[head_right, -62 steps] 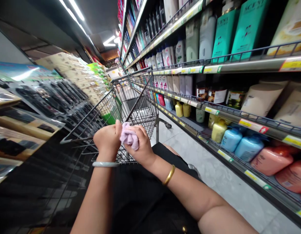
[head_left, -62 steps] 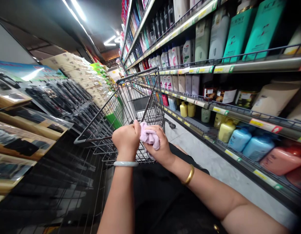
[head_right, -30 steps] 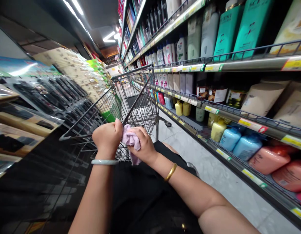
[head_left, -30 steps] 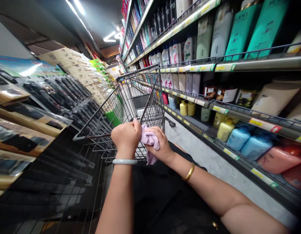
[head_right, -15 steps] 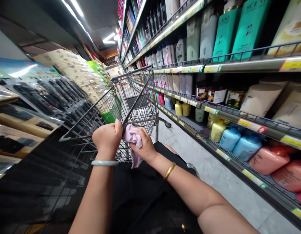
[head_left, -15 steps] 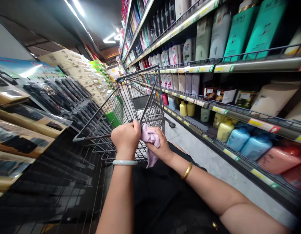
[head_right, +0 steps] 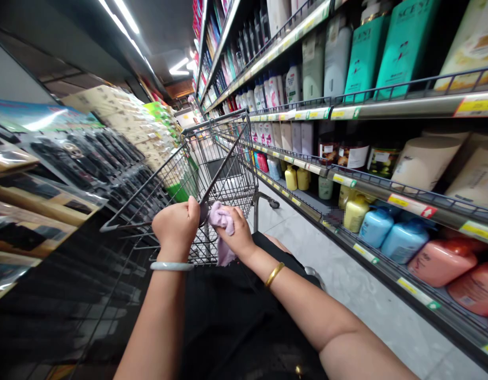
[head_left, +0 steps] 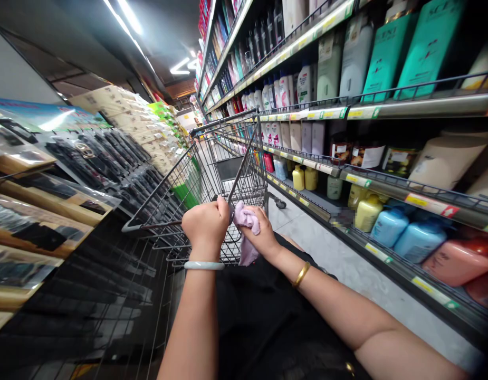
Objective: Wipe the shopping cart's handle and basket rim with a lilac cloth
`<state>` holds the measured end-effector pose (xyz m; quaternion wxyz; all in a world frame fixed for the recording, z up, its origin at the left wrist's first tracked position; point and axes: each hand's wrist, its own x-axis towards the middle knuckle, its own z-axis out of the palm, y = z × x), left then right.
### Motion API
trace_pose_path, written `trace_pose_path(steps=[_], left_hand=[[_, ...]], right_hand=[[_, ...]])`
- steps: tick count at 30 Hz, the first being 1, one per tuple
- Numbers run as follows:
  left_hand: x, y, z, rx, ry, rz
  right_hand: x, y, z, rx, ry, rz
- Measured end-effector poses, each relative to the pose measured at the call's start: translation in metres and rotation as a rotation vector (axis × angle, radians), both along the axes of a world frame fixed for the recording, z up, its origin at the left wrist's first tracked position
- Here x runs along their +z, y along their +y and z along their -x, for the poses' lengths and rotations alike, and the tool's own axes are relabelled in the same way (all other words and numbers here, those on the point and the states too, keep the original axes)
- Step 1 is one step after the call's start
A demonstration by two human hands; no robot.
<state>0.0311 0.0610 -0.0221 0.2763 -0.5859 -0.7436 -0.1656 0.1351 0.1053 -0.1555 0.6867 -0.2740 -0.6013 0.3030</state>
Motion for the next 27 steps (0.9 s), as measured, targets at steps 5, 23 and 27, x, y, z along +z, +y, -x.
trace_pose_path(steps=[5, 23, 27], left_hand=[[0.000, -0.001, -0.001, -0.005, 0.000, 0.013], [0.000, -0.001, 0.000, -0.005, -0.003, 0.001], [-0.001, 0.000, 0.000, -0.007, -0.015, -0.008]], right_hand=[[-0.013, 0.005, -0.004, 0.047, 0.011, 0.177], [0.025, -0.016, -0.008, 0.156, 0.129, 0.171], [0.040, -0.021, -0.007, 0.083, 0.056, -0.073]])
